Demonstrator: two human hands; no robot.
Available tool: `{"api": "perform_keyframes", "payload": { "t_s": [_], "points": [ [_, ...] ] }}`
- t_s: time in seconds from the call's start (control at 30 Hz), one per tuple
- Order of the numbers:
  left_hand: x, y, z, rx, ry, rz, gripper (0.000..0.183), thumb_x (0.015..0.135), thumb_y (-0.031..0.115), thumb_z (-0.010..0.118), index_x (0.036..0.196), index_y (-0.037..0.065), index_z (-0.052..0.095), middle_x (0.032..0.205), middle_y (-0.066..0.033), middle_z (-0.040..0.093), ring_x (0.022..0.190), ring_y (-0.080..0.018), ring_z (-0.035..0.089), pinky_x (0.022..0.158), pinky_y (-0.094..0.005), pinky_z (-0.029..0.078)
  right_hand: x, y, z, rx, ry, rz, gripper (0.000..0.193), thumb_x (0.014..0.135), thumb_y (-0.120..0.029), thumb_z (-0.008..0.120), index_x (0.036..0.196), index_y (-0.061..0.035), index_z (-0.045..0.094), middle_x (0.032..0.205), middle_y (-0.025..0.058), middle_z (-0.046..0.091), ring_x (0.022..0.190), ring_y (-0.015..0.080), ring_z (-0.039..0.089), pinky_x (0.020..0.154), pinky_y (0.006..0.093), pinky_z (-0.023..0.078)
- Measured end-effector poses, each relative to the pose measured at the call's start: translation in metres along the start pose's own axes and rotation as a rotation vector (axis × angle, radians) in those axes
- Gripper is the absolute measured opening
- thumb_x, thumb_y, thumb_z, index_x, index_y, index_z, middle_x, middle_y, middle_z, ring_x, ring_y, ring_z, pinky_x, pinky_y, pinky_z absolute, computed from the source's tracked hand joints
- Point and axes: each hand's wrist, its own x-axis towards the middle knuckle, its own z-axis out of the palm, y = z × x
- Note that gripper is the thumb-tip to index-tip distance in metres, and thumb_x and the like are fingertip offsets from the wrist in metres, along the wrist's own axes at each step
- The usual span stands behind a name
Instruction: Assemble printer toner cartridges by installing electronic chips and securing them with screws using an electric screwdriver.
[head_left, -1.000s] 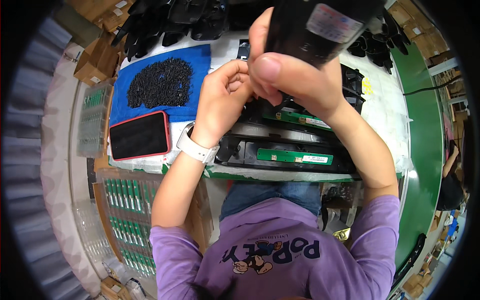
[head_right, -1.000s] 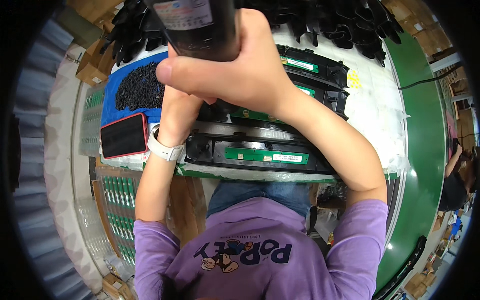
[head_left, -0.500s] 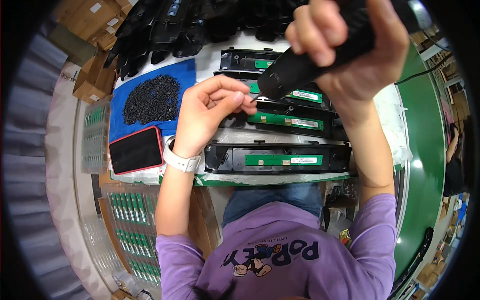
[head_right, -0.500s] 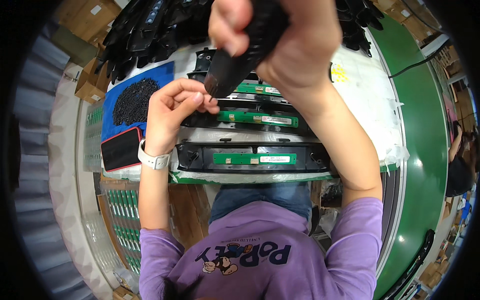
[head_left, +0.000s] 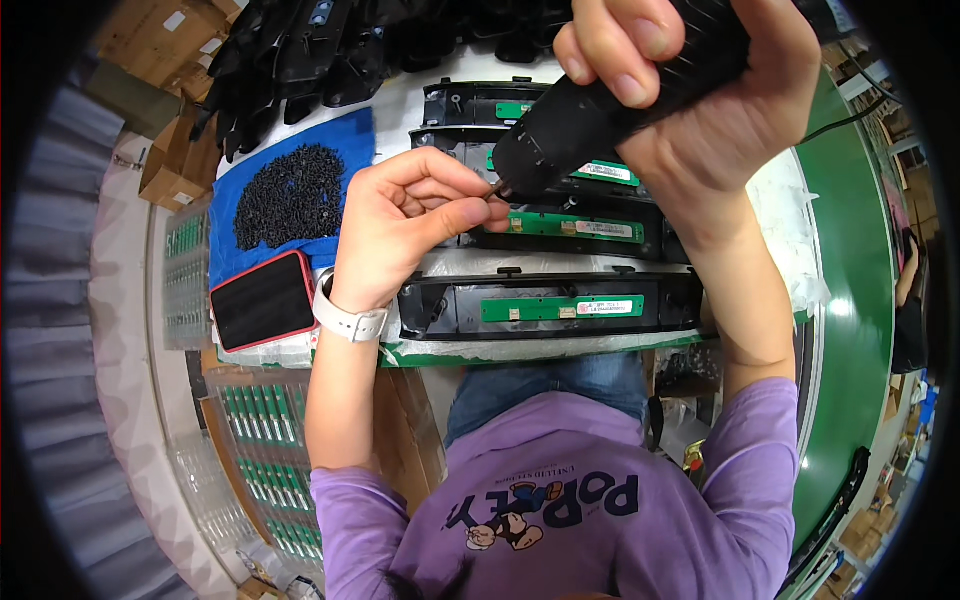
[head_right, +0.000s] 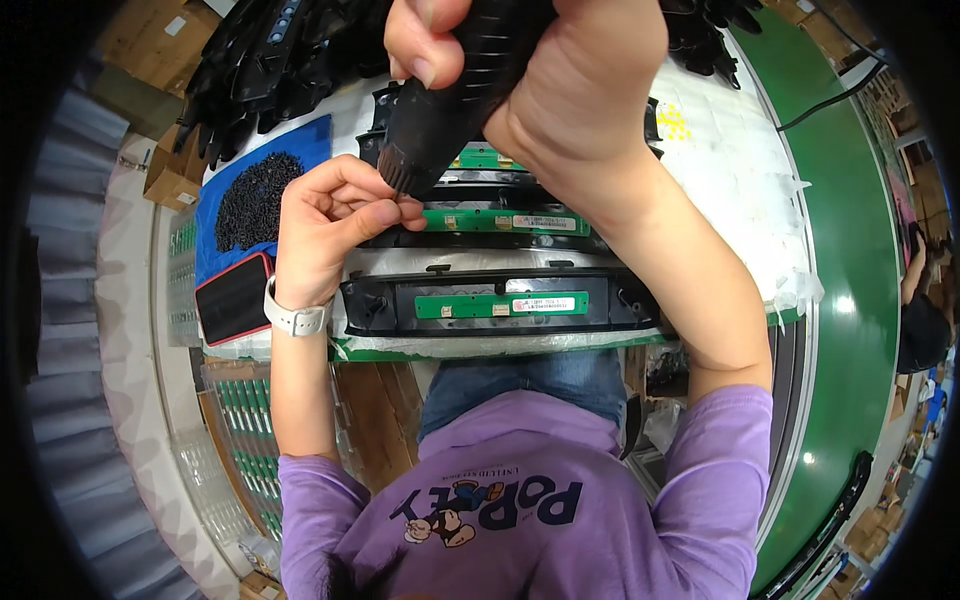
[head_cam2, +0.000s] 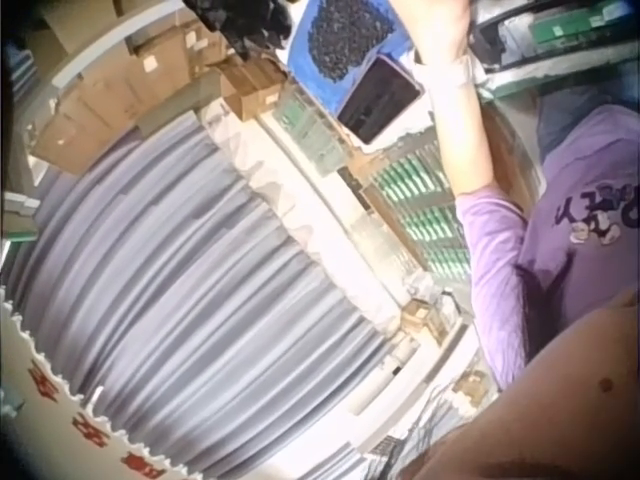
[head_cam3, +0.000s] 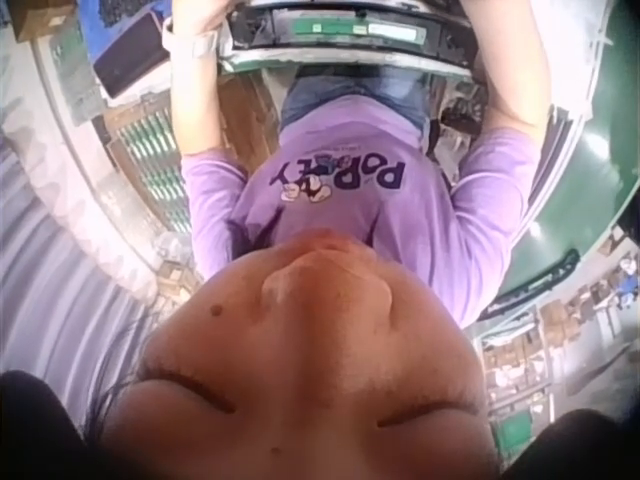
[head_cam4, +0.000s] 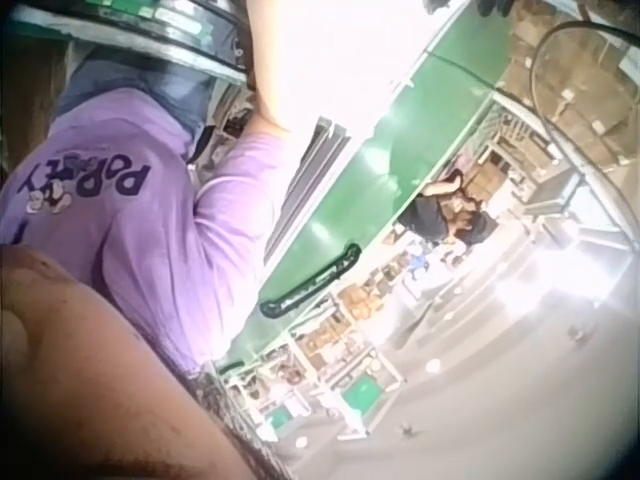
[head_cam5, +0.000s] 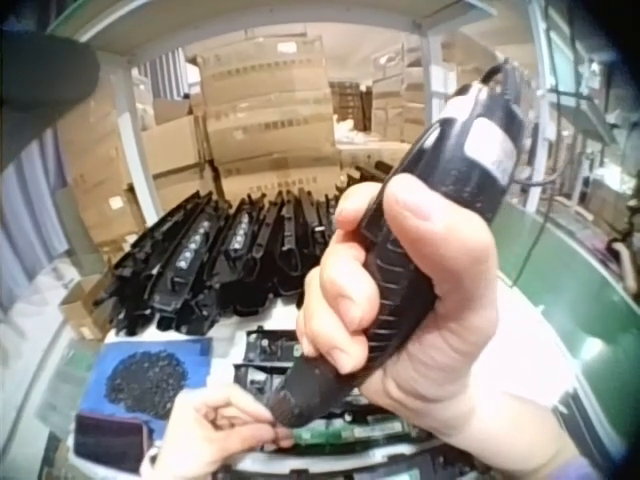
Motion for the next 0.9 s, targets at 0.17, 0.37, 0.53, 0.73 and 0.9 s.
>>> {"api": "perform_keyframes", "payload": {
  "t_s": [0.17, 0.37, 0.53, 0.73, 0.9],
  "points": [
    [-0.003, 0.004, -0.001, -0.059, -0.039, 0.082, 0.033, 0.075, -0.003, 0.069, 0.107, -0.005, 0.058, 0.097, -0.0143, 0.066, 0.082, -0.0159, 0.064, 0.072, -0.0231, 0.051, -0.012, -0.002, 0.036, -0.545, 0.614, 0.004, 0.033, 0.088, -0.037, 0.05, 0.089, -0.0056, 0.06, 0.054, 0.0036, 0.053, 0.04, 0.0174, 0.049, 0.044, 0.0321, 0.044],
    [-0.002, 0.014, -0.026, 1.07, 0.393, 0.312, 0.02, 0.075, 0.011, 0.071, 0.093, 0.003, 0.066, 0.083, -0.0059, 0.066, 0.075, -0.0146, 0.061, 0.065, -0.0257, 0.045, -0.039, -0.04, 0.037, -0.455, 0.227, 0.074, 0.03, 0.083, -0.028, 0.059, 0.097, -0.0013, 0.052, 0.056, 0.0078, 0.05, 0.042, 0.0188, 0.046, 0.041, 0.0315, 0.04],
    [-0.007, 0.022, -0.026, 1.176, 0.313, 0.366, 0.015, 0.073, 0.008, 0.071, 0.085, 0.001, 0.065, 0.082, -0.0093, 0.065, 0.077, -0.0207, 0.061, 0.068, -0.0289, 0.046, -0.06, -0.046, 0.076, -0.641, 0.653, 0.036, 0.036, 0.08, -0.019, 0.065, 0.102, 0.003, 0.047, 0.058, 0.011, 0.05, 0.045, 0.0206, 0.047, 0.042, 0.0308, 0.038],
    [-0.003, 0.022, -0.006, 1.142, -0.092, 0.44, 0.019, 0.068, 0.009, 0.072, 0.083, 0.0, 0.064, 0.089, -0.0107, 0.065, 0.087, -0.0274, 0.059, 0.076, -0.0342, 0.048, -0.072, -0.088, 0.042, -1.157, 0.254, 0.253, 0.037, 0.087, -0.033, 0.049, 0.106, -0.0017, 0.046, 0.059, 0.0007, 0.044, 0.04, 0.0095, 0.04, 0.041, 0.024, 0.032],
    [0.007, 0.016, -0.005, 1.127, -0.196, 0.451, 0.018, 0.069, 0.008, 0.071, 0.083, 0.0, 0.064, 0.089, -0.0115, 0.065, 0.088, -0.0282, 0.06, 0.078, -0.0356, 0.048, -0.07, -0.079, 0.051, -1.112, 0.352, 0.214, 0.034, 0.084, -0.03, 0.055, 0.1, -0.0008, 0.046, 0.058, 0.0022, 0.044, 0.041, 0.0103, 0.041, 0.04, 0.0241, 0.033]
  ]
}}
